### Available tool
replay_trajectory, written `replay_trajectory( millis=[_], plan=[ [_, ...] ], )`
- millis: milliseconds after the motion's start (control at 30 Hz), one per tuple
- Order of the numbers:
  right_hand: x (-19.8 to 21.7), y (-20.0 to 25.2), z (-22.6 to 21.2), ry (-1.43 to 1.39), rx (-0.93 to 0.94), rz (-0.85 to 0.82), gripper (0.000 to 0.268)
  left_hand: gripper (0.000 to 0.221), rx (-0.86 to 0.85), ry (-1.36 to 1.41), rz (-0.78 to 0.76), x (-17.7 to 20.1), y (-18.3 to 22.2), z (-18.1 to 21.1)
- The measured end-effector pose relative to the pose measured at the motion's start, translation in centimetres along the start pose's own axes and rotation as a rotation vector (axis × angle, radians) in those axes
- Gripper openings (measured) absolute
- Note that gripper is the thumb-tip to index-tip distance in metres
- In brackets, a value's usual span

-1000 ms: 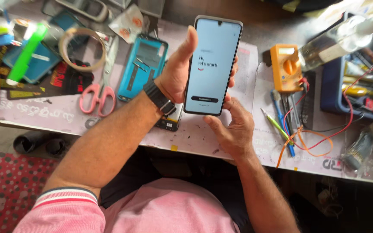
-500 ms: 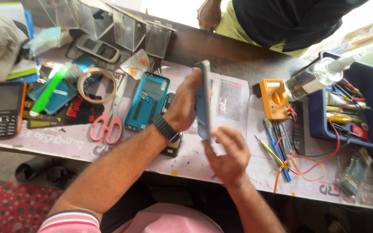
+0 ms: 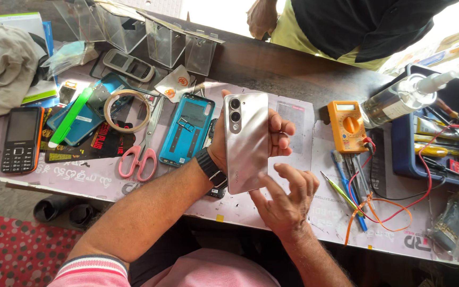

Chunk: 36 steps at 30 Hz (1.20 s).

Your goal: The person disassembles a blue smartphone by prying open the back cover and removing the battery. They then handle a silver smartphone, navigating its touchscreen interface and showing the setup screen to another person. The person also briefly handles a brown wallet-style phone case.

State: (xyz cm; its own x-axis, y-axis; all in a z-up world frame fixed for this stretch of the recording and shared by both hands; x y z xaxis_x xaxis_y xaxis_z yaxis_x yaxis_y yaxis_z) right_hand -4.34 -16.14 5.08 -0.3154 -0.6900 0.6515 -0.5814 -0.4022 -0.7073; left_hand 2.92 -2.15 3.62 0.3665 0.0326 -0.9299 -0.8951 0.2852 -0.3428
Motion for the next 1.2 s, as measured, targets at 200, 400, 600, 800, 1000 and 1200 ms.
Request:
replay_trajectory(
  millis=[200, 400, 600, 800, 1000, 1200],
  plan=[
    [-0.2, 0.1, 0.3, -0.027, -0.042, 0.002, 0.049, 0.108, -0.069, 0.016, -0.01, 0.6, -0.2, 0.9],
    [-0.7, 0.0, 0.0, -0.029, -0.013, -0.016, 0.052, 0.113, -0.076, -0.008, 0.021, 1.0, -0.5, 0.8],
    [-1.2, -0.5, 0.0, -0.028, -0.076, -0.014, 0.051, 0.114, -0.085, 0.026, -0.004, 0.9, -0.5, 0.9],
    [2.1, -1.6, 0.0, -0.879, -0.305, -0.147, 0.042, 0.109, -0.12, -0.04, 0.044, 1.1, -0.2, 2.0],
    [3.6, 0.9, -0.7, -1.503, -0.522, -0.574, 0.05, 0.106, -0.137, -0.09, 0.052, 2.3, -0.2, 2.5],
    [2.6, 0.3, -1.0, -1.496, -0.496, -0.672, 0.059, 0.108, -0.127, -0.072, 0.03, 1.6, -0.7, 2.6]
  ],
)
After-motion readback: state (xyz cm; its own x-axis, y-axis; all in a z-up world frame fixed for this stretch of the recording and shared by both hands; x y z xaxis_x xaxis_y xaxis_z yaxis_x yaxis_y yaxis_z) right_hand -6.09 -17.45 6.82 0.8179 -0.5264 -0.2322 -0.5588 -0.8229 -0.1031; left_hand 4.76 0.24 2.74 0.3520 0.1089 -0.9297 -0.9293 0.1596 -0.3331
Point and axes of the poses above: each hand's wrist, its own y-axis away from the middle knuckle, its own x-axis out of the back of the hand, z = x × y, the point moved 5 cm from there along -y, towards the middle knuckle, and after that the axes turned 8 degrees about -x, right-handed, at the moved point
